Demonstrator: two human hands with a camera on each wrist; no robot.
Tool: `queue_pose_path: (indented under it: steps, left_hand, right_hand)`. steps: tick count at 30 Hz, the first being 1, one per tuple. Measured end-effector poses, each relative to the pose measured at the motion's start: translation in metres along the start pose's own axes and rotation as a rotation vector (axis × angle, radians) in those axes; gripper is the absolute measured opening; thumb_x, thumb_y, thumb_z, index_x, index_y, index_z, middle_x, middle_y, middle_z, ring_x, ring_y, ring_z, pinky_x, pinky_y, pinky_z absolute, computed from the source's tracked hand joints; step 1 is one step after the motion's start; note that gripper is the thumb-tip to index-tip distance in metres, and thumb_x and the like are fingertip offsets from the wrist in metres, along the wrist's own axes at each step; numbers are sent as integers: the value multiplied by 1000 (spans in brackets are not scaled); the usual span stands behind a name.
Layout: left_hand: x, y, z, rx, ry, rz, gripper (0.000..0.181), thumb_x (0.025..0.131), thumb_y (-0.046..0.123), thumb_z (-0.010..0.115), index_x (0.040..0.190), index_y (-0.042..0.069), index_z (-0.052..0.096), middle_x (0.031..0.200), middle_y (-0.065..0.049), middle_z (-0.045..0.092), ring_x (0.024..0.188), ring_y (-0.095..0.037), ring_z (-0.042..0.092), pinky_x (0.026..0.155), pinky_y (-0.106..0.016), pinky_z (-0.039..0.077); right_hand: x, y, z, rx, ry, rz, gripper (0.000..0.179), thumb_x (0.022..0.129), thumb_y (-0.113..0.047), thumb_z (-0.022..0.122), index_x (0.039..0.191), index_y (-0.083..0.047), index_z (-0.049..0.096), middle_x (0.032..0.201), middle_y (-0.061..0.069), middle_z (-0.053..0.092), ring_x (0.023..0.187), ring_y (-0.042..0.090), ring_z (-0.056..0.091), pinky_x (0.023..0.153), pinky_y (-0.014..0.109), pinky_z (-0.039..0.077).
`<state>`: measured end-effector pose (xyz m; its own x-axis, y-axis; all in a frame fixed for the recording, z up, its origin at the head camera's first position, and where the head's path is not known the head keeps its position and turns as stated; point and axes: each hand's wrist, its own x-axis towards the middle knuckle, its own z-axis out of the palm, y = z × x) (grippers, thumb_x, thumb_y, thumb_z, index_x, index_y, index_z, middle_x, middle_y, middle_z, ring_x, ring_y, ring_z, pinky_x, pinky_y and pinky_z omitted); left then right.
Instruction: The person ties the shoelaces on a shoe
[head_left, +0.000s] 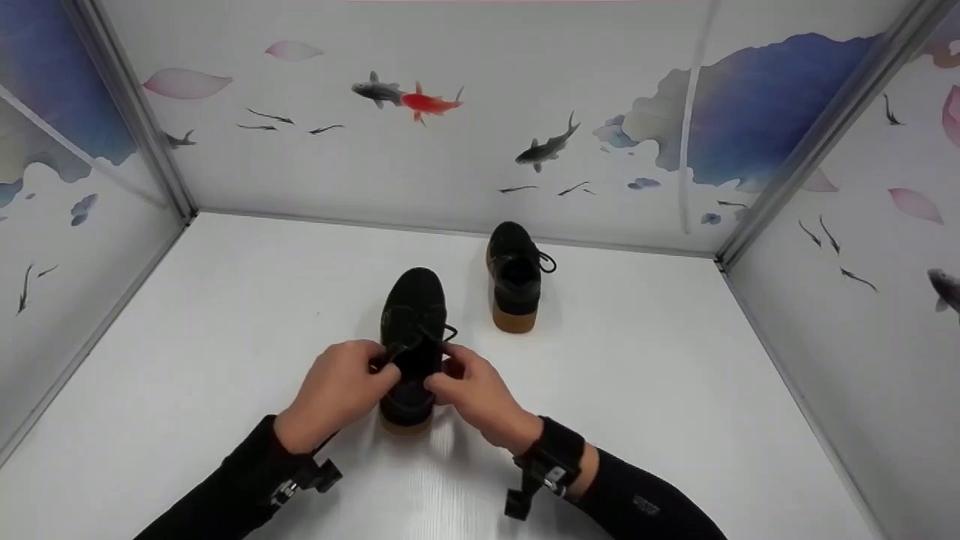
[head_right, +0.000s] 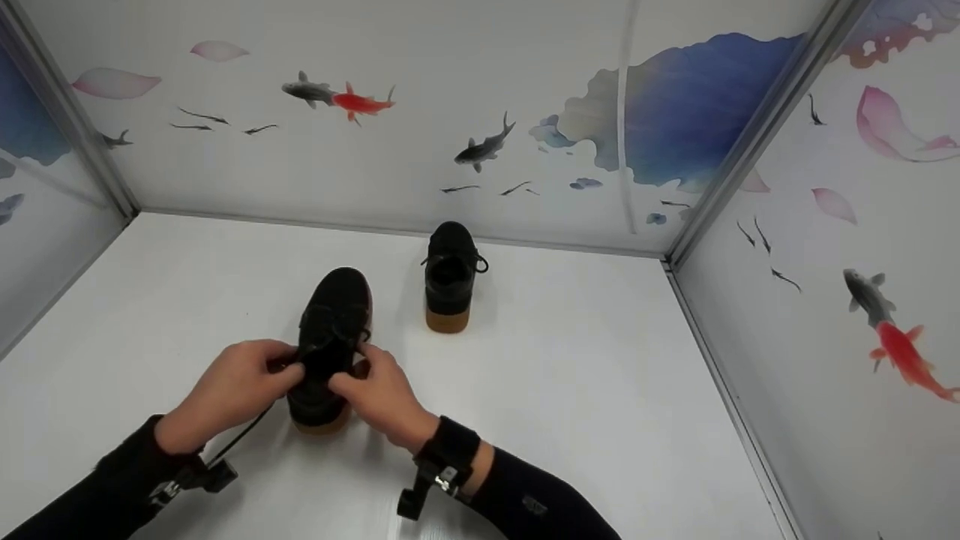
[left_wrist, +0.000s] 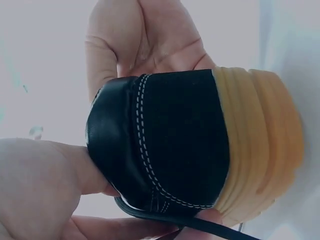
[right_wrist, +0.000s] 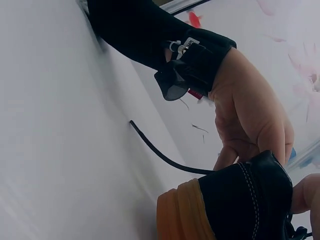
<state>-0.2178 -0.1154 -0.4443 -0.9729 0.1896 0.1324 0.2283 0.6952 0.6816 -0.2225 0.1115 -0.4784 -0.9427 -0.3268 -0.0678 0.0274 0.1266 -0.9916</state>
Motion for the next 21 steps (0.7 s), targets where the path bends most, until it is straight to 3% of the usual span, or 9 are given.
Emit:
queue_pose_path:
  steps: [6,21]
  left_hand:
    - [-6,16,24,28,-49,53,20,93,13,73,75,14,64,68,5,53,65,-15,51,62,-33,41]
    - [-17,33,41,40,-124,78,22,89,17,72,70,15,61,65,8,52,61,-14,49,57,-32,39]
  right_hand:
    - [-29,11,-20,-37,37,18,71,93,-12,71,158,7,49,125,17,70,110,24,69,89,34,63]
    - [-58,9,-40,-89,23,104,72,94,-16,71,157,9,47,127,18,66,112,26,66,87,37,65]
